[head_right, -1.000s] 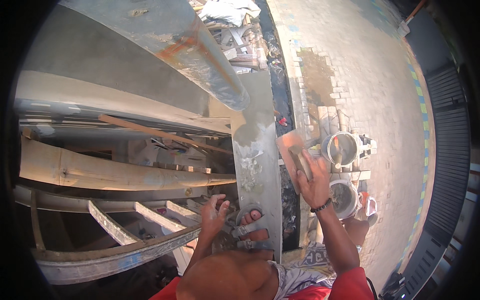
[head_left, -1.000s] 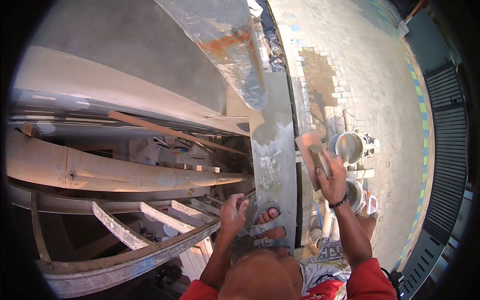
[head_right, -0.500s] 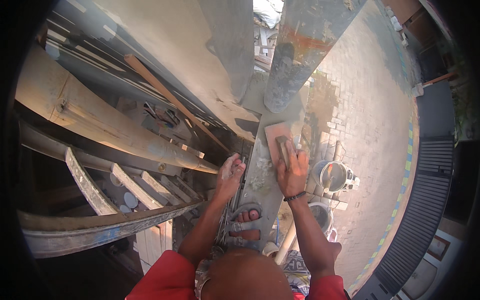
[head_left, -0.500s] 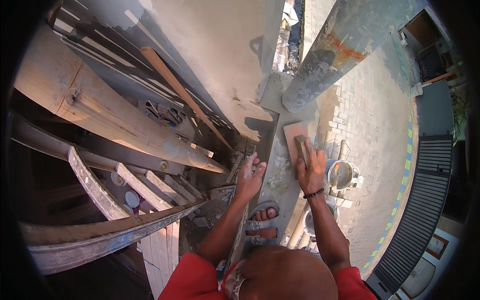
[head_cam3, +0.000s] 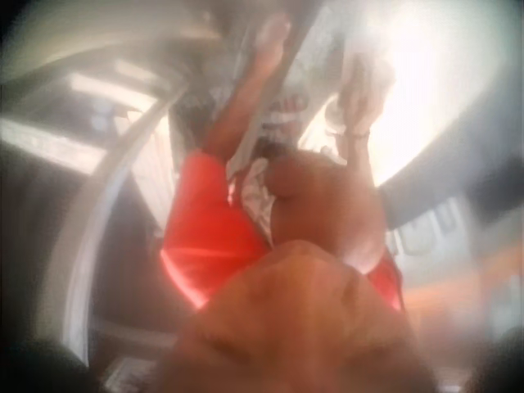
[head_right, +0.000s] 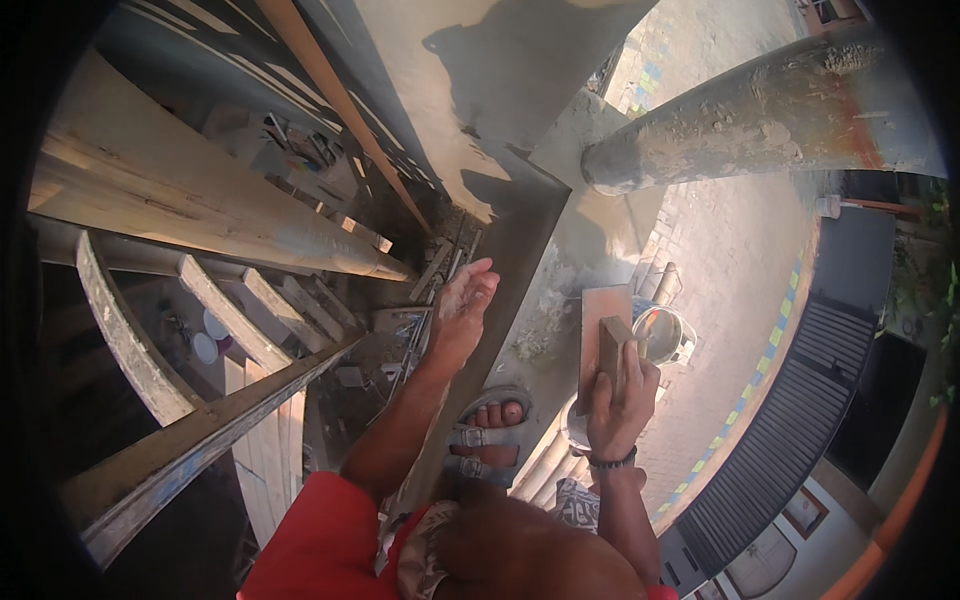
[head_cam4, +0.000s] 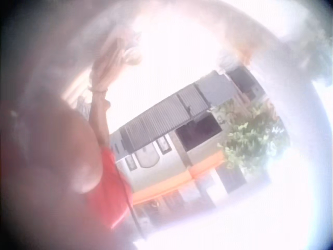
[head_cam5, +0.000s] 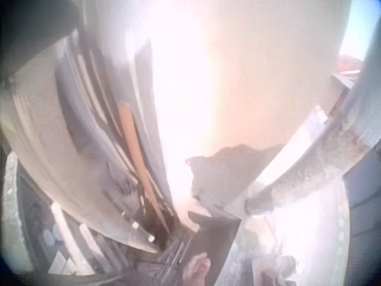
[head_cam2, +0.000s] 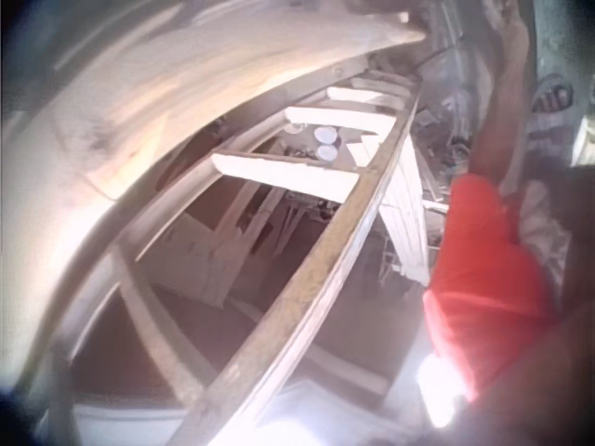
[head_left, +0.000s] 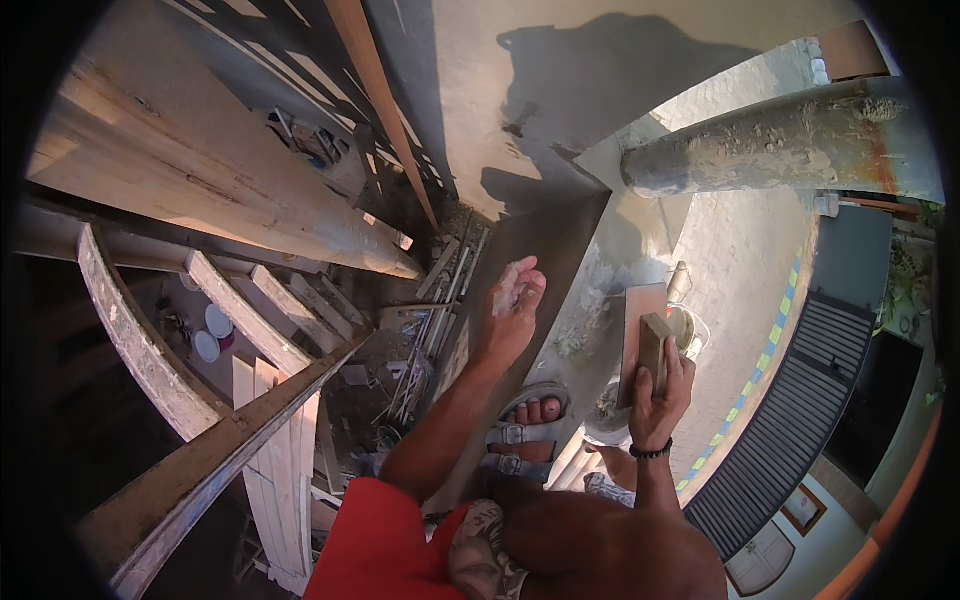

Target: The person applies plaster to a wall using a trowel and a wooden float. They repeatedly scoop plaster from a bucket, apply it to the wall, and smooth the surface with the float.

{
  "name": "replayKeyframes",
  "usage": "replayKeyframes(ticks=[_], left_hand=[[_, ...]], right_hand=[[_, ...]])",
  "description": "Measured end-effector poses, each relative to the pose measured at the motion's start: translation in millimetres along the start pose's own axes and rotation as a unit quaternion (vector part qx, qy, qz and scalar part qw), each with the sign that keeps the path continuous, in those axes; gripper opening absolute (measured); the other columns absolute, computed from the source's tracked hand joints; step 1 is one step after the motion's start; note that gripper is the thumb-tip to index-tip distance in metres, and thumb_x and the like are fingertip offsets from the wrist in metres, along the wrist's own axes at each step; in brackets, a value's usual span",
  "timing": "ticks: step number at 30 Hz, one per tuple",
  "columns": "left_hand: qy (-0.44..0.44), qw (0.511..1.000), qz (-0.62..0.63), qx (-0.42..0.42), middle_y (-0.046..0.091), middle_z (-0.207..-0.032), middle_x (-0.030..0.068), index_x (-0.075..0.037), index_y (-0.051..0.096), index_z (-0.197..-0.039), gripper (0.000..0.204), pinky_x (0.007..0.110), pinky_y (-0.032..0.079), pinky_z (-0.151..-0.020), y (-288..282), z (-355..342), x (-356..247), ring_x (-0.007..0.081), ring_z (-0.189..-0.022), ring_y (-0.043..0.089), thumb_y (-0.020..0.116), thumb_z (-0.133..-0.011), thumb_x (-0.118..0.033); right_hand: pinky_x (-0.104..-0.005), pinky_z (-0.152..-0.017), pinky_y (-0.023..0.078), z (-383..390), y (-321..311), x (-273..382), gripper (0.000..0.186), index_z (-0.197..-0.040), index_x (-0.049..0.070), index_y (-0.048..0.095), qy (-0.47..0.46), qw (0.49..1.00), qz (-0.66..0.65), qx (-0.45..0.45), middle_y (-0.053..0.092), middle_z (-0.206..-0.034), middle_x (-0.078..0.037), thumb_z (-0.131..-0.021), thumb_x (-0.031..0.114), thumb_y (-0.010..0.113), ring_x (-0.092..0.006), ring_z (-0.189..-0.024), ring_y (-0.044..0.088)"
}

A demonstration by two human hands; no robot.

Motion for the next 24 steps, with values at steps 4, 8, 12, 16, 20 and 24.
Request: replayKeyframes(ticks=[4, 8, 12, 16, 20, 24], left_hand=[[-0.042, 0.999, 0.002, 0.007, 0.058, -0.106, 0.0104, 0.003, 0.048, -0.126, 0.041, 0.026, 0.040, -0.094, -2, 2, 7, 0.0144, -0.103, 0.054, 0.055, -0.094, -0.021], [-0.027, 0.999, -0.041, 0.024, 0.060, -0.101, 0.0090, 0.002, 0.049, -0.123, 0.037, 0.026, 0.044, -0.084, 2, -4, 9, 0.0141, -0.093, 0.057, 0.056, -0.090, -0.014], [-0.019, 0.995, -0.086, 0.042, 0.060, -0.099, 0.0092, 0.003, 0.050, -0.122, 0.036, 0.026, 0.047, -0.079, 4, -9, -4, 0.0143, -0.088, 0.058, 0.055, -0.089, -0.011], [-0.020, 0.996, -0.078, 0.041, 0.060, -0.100, 0.0097, 0.003, 0.049, -0.123, 0.037, 0.026, 0.046, -0.079, 5, -12, -4, 0.0141, -0.089, 0.058, 0.054, -0.089, -0.012], [-0.054, 0.995, -0.077, 0.045, 0.060, -0.102, 0.0108, 0.003, 0.050, -0.123, 0.037, 0.027, 0.046, -0.079, 15, -15, -7, 0.0146, -0.089, 0.058, 0.054, -0.089, -0.012], [-0.020, 0.994, -0.091, 0.053, 0.060, -0.102, 0.0114, 0.003, 0.050, -0.122, 0.036, 0.028, 0.047, -0.079, 31, -24, -10, 0.0157, -0.089, 0.058, 0.054, -0.090, -0.013]], right_hand=[[-0.0374, -0.082, 0.044, -59, 24, 1, 0.052, -0.129, 0.003, 0.052, -0.045, 0.997, 0.036, -0.042, 0.051, -0.098, -0.017, -0.077, -0.001, 0.056, -0.0295, -0.089, 0.054], [-0.0415, -0.080, 0.041, -77, 50, 6, 0.058, -0.132, 0.006, 0.046, -0.038, 0.994, 0.099, 0.002, 0.049, -0.097, -0.021, -0.076, -0.001, 0.057, -0.0353, -0.090, 0.049], [-0.0412, -0.078, 0.041, -25, 46, 0, 0.061, -0.135, 0.008, 0.045, -0.080, 0.992, 0.092, 0.041, 0.049, -0.095, -0.020, -0.075, -0.002, 0.057, -0.0347, -0.087, 0.050], [-0.0394, -0.081, 0.044, -8, 24, 2, 0.058, -0.132, 0.006, 0.048, -0.044, 0.995, 0.072, 0.058, 0.050, -0.098, -0.019, -0.076, -0.004, 0.056, -0.0331, -0.089, 0.052], [-0.0404, -0.079, 0.044, -57, 41, 4, 0.056, -0.132, 0.006, 0.048, -0.037, 0.997, 0.072, 0.000, 0.049, -0.096, -0.019, -0.078, -0.002, 0.057, -0.0336, -0.088, 0.052], [-0.0407, -0.078, 0.042, -60, 61, 7, 0.056, -0.131, 0.006, 0.049, -0.038, 0.995, 0.088, 0.012, 0.048, -0.094, -0.019, -0.077, -0.001, 0.058, -0.0337, -0.087, 0.050]])
Point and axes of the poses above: each hand's wrist, its own z-axis away from the middle knuckle, its own y-axis out of the palm, x = y × z, the point moved 5 cm from there along -z, towards the middle knuckle
